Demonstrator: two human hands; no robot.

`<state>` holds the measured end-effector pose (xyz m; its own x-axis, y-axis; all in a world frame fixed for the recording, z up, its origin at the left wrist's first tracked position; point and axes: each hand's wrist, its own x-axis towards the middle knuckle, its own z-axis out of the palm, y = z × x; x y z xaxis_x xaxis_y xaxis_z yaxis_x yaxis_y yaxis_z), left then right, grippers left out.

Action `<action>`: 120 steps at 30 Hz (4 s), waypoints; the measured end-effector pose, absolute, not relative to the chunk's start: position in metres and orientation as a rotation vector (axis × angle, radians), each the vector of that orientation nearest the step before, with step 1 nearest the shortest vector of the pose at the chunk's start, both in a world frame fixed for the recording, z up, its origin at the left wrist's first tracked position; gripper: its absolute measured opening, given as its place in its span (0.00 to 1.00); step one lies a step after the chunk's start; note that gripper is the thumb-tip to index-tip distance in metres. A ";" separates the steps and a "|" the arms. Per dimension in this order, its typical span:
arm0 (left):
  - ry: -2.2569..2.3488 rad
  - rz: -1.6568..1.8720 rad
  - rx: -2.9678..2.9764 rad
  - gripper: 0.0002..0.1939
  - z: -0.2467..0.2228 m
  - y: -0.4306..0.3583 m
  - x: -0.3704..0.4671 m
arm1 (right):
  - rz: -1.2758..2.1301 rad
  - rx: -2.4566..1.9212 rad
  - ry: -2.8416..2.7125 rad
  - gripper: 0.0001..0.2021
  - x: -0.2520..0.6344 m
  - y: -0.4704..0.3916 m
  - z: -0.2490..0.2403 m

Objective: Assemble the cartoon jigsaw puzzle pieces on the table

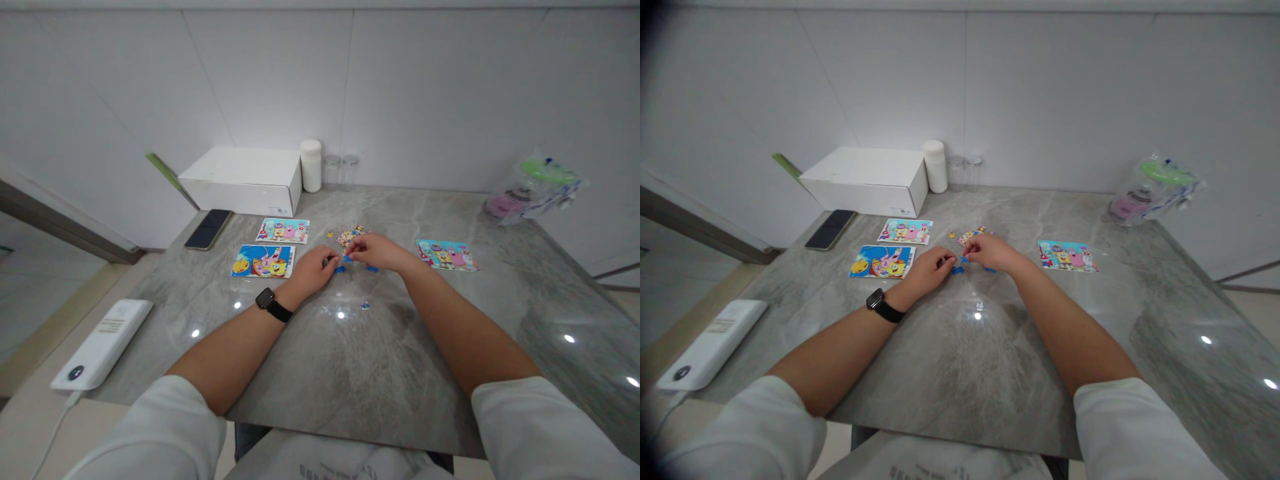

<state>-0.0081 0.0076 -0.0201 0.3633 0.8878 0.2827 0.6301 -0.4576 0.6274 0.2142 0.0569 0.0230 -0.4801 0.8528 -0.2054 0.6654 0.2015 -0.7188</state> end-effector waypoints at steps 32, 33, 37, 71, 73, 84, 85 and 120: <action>1.310 0.958 1.912 0.12 -0.020 0.011 -0.008 | 1.218 -1.296 -2.158 0.07 0.204 0.050 0.025; 1.307 0.954 1.910 0.12 -0.019 0.010 -0.008 | 1.223 -1.291 -2.154 0.07 0.204 0.050 0.024; 1.302 0.948 1.918 0.12 -0.020 0.009 -0.008 | 1.216 -1.268 -2.130 0.05 0.205 0.054 0.019; 1.226 1.105 2.254 0.16 -0.018 0.009 -0.013 | 0.977 -1.351 -2.255 0.08 0.208 0.058 0.013; 1.155 1.065 2.374 0.19 -0.018 0.009 -0.013 | 0.977 -1.346 -2.285 0.08 0.208 0.057 0.015; 1.310 0.969 2.463 0.10 0.002 0.008 -0.024 | 0.820 -1.480 -2.361 0.12 0.207 0.051 0.028; 1.324 0.949 2.455 0.10 0.006 0.007 -0.027 | 0.764 -1.489 -2.388 0.11 0.208 0.050 0.028; 1.290 0.721 2.492 0.07 -0.028 0.006 -0.040 | 0.499 -1.388 -2.677 0.08 0.180 0.031 0.001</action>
<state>-0.0395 0.0057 -0.0284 0.4870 0.8149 0.3142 0.6944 -0.5795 0.4266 0.1804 0.0309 0.0008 -0.5844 0.8081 -0.0732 0.7803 0.5350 -0.3241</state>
